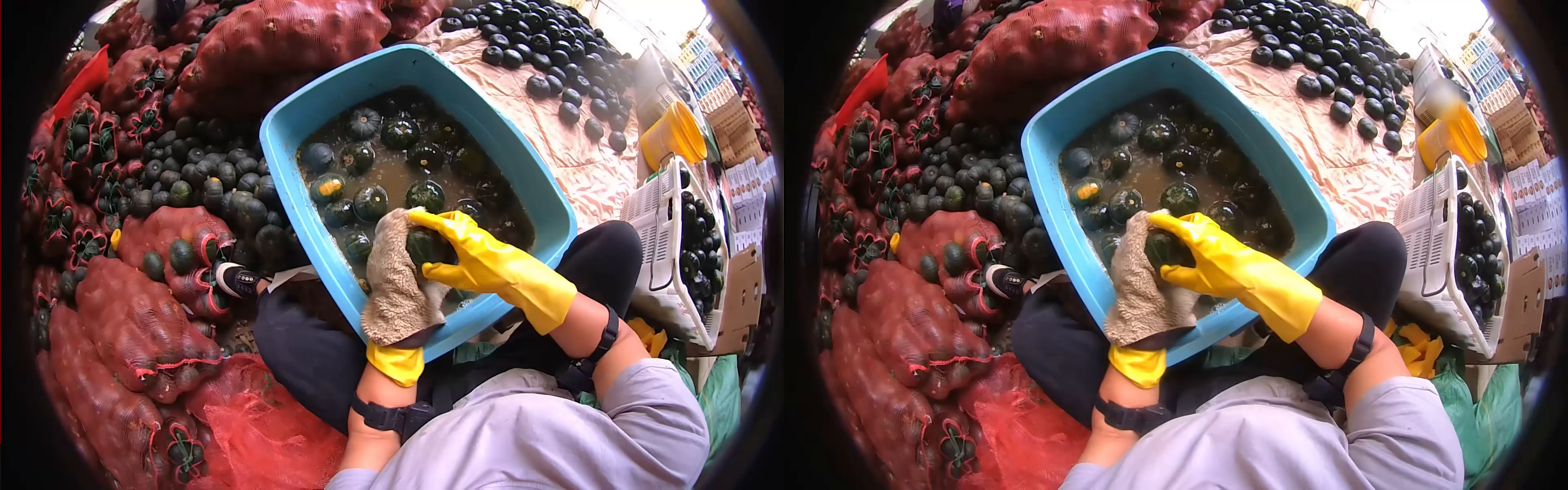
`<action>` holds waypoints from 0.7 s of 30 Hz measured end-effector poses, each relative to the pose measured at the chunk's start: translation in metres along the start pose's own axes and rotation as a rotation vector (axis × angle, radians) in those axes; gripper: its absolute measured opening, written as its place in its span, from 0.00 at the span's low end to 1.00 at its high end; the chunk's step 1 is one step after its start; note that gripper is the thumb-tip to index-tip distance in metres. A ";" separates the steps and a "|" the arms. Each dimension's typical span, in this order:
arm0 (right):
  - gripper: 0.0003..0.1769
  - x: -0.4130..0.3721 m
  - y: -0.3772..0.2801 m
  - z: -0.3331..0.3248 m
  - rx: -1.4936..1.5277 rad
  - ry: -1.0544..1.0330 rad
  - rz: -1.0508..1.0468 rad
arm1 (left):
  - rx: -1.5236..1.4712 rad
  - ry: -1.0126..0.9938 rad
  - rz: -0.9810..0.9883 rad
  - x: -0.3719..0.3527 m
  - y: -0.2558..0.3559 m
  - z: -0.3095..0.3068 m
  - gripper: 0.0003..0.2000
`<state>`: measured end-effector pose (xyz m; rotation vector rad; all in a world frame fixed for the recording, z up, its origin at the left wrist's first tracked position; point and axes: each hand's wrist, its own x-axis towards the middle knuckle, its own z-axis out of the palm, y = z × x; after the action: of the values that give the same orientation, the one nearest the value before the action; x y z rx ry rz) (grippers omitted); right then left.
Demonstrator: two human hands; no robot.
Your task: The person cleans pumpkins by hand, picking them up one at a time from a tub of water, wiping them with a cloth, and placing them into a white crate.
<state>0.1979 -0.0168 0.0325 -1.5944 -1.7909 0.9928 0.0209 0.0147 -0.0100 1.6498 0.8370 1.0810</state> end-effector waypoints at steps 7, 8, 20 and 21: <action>0.38 0.002 0.029 0.076 1.100 0.331 0.136 | 0.105 0.089 -0.048 -0.001 0.007 -0.004 0.29; 0.45 0.002 0.028 0.079 1.075 0.408 0.088 | 0.091 0.114 -0.061 -0.001 0.008 -0.002 0.30; 0.30 0.004 0.025 0.069 1.327 0.305 0.499 | -0.110 0.109 -0.255 0.007 0.013 -0.007 0.23; 0.30 0.009 0.041 0.073 1.075 0.291 0.342 | -0.223 0.138 -0.317 0.006 0.011 -0.003 0.21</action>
<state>0.1629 -0.0190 -0.0440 -1.2156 -0.5546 1.4325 0.0208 0.0178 0.0024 1.2206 0.9906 1.0301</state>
